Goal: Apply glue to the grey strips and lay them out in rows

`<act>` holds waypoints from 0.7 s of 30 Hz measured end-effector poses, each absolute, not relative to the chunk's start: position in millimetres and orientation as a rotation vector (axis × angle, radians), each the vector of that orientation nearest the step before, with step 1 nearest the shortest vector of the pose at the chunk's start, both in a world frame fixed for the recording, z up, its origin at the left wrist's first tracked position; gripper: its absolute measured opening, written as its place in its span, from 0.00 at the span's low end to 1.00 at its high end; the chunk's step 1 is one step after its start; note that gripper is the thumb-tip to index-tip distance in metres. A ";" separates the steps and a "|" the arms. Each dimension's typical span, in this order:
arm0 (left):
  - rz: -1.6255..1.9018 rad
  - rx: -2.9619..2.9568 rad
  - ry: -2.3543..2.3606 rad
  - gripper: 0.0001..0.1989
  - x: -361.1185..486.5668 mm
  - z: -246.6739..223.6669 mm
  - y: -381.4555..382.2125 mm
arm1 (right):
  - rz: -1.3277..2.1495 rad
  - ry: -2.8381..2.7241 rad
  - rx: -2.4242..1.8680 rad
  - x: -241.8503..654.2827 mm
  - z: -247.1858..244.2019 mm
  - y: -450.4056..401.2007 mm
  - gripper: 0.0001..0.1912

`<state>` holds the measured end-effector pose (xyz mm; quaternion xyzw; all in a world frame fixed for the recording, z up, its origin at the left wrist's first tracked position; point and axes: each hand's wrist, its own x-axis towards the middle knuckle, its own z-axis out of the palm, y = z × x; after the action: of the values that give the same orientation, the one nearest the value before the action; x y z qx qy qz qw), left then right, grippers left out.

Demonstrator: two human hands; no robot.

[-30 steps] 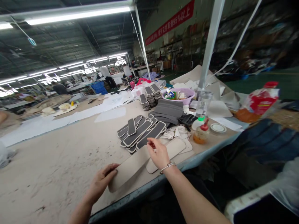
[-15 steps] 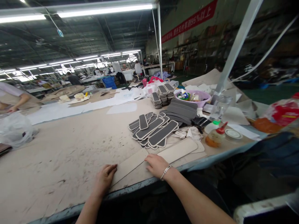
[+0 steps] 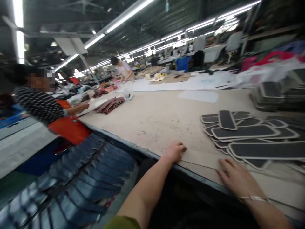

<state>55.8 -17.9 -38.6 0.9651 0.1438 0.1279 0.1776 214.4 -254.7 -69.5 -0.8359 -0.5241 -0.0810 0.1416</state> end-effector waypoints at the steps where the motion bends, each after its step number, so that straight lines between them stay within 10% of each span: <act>1: 0.342 2.738 0.405 0.13 58.1 -39.6 -17.1 | -0.257 -1.544 -2.400 220.3 -75.5 -254.4 0.20; 8: 0.176 2.709 0.414 0.34 45.9 -20.1 -28.3 | -0.182 -1.458 -2.468 203.2 -56.8 -249.1 0.22; 21: 0.077 2.165 0.440 0.16 54.4 -9.6 -15.9 | -0.368 -1.106 -1.689 178.0 8.6 -238.0 0.17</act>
<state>54.4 -15.9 -9.6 0.8752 0.1779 0.0311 0.4489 178.0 -238.0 8.6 -0.7039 -0.4610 -0.1536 0.5180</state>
